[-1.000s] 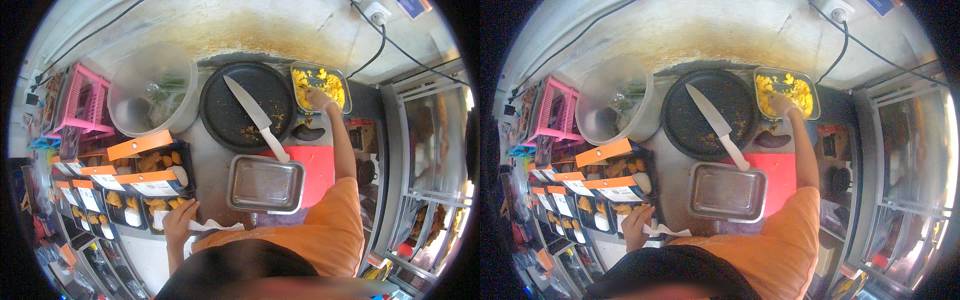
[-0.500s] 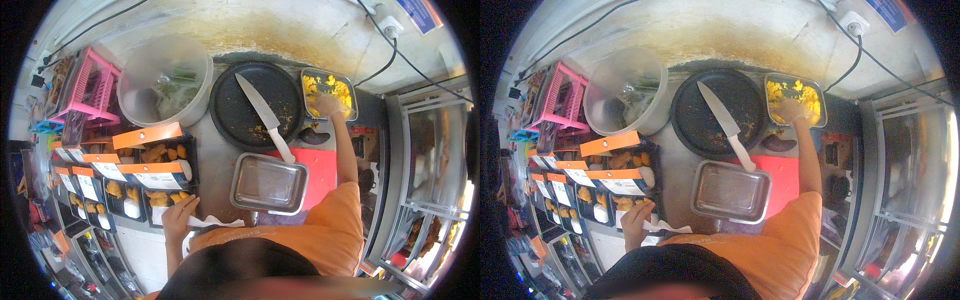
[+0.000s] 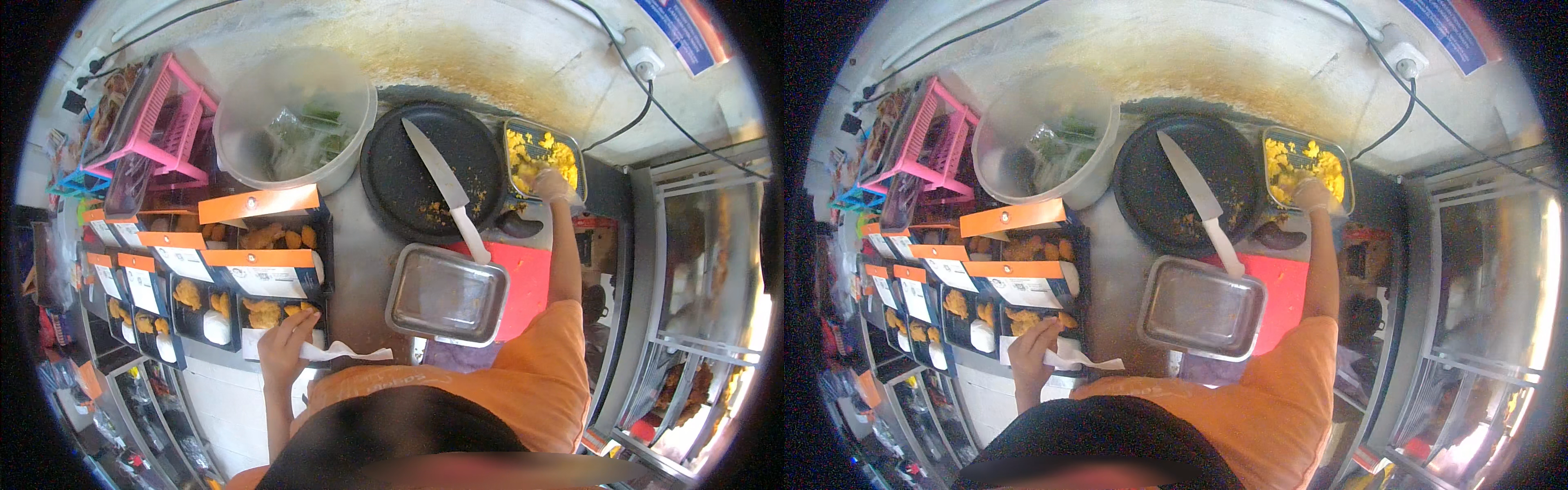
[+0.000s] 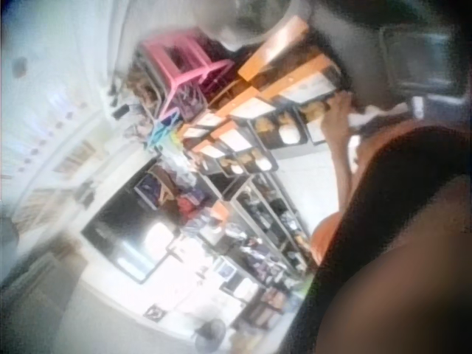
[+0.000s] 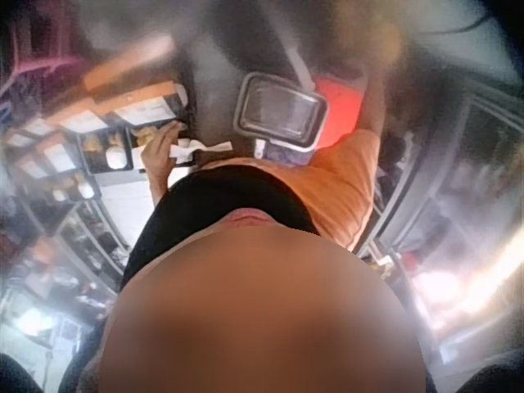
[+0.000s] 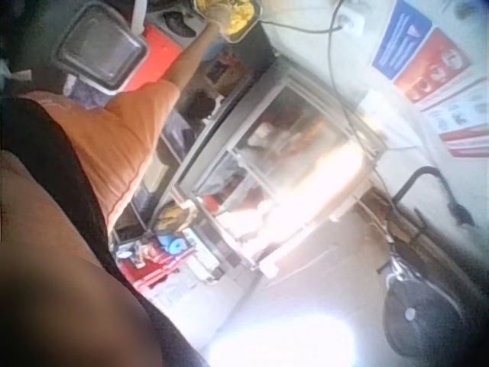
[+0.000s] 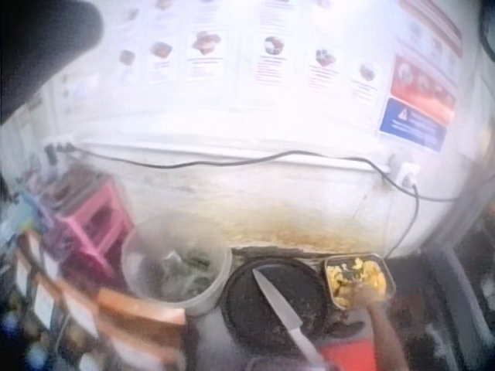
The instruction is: The person assembles multiple meal boxes by placing rice balls and fried chicken pieces into black trays, then adding a portion of scrambled eggs. The person uses a plastic spoon to scoop the eggs and a plastic glove on the right hand to handle the food items.
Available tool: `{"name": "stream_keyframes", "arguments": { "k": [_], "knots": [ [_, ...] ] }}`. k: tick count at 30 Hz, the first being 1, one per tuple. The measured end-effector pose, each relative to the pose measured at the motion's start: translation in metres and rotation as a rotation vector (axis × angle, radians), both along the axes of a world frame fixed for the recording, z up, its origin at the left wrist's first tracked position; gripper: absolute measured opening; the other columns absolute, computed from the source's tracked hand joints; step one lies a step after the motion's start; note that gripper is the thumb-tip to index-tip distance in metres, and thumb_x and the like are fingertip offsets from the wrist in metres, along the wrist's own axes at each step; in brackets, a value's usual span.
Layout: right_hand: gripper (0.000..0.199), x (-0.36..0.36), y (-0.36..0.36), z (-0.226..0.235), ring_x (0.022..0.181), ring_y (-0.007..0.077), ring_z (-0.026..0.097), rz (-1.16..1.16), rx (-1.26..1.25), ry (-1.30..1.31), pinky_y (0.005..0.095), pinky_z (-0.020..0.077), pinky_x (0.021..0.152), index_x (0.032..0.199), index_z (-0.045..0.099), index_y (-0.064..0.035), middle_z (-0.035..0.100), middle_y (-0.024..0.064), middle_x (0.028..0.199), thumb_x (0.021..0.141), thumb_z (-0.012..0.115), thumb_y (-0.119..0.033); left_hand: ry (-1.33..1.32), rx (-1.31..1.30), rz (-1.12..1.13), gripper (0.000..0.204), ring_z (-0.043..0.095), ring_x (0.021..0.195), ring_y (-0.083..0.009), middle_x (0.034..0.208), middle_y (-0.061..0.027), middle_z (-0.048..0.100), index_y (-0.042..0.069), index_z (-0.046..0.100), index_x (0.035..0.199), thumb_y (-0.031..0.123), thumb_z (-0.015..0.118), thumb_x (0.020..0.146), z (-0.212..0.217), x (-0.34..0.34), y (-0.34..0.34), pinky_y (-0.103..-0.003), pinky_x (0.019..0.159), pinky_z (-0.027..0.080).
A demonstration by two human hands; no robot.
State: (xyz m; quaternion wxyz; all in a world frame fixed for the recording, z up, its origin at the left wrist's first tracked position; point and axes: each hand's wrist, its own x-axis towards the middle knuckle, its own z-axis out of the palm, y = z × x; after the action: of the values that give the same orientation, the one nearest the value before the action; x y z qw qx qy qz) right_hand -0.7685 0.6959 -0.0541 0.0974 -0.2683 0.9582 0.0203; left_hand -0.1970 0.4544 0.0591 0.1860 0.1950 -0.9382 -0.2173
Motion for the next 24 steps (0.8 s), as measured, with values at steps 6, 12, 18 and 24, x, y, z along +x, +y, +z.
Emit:
{"name": "stream_keyframes", "arguments": {
  "k": [6,12,18,24],
  "knots": [
    [0.043,0.000,-0.014,0.015,0.104,0.0337,0.062,0.270,0.177,-0.184,0.0424,0.0481,0.089,0.109,0.066,-0.0037,0.065,0.0226,0.108,0.088,0.051,-0.039,0.006,-0.020,0.019,0.037,0.065,0.073,-0.0220,0.103,-0.0063,0.067,0.007,0.068,0.102,-0.001,0.067,0.066,-0.001,0.014,-0.005,-0.031,0.060,0.051],
    [0.056,-0.003,-0.032,0.011,0.096,0.0373,0.064,0.315,0.275,-0.126,0.0428,0.0508,0.080,0.120,0.052,-0.0019,0.066,0.0240,0.102,0.082,0.062,-0.042,0.020,-0.028,0.080,0.034,0.066,0.074,-0.0225,0.102,-0.0073,0.067,0.005,0.068,0.099,-0.001,0.067,0.066,0.001,0.026,-0.006,-0.031,0.060,0.051],
    [0.051,0.003,-0.014,-0.017,0.096,0.0330,0.066,0.146,0.146,0.178,0.0438,0.0510,0.079,0.099,0.067,-0.0003,0.067,0.0229,0.100,0.082,0.057,-0.047,0.000,-0.048,0.095,0.037,0.066,0.074,-0.0229,0.103,-0.0077,0.066,0.006,0.068,0.101,-0.001,0.067,0.065,-0.006,0.031,-0.004,-0.031,0.060,0.051],
    [0.043,-0.026,0.021,-0.036,0.087,0.0319,0.066,0.032,0.153,0.158,0.0465,0.0503,0.074,0.105,0.066,-0.0089,0.068,0.0190,0.090,0.083,0.059,-0.045,0.016,-0.049,0.070,0.040,0.065,0.074,-0.0230,0.104,-0.0063,0.066,0.007,0.068,0.103,0.000,0.066,0.063,0.000,0.027,-0.005,-0.033,0.061,0.051]
  ]
}}
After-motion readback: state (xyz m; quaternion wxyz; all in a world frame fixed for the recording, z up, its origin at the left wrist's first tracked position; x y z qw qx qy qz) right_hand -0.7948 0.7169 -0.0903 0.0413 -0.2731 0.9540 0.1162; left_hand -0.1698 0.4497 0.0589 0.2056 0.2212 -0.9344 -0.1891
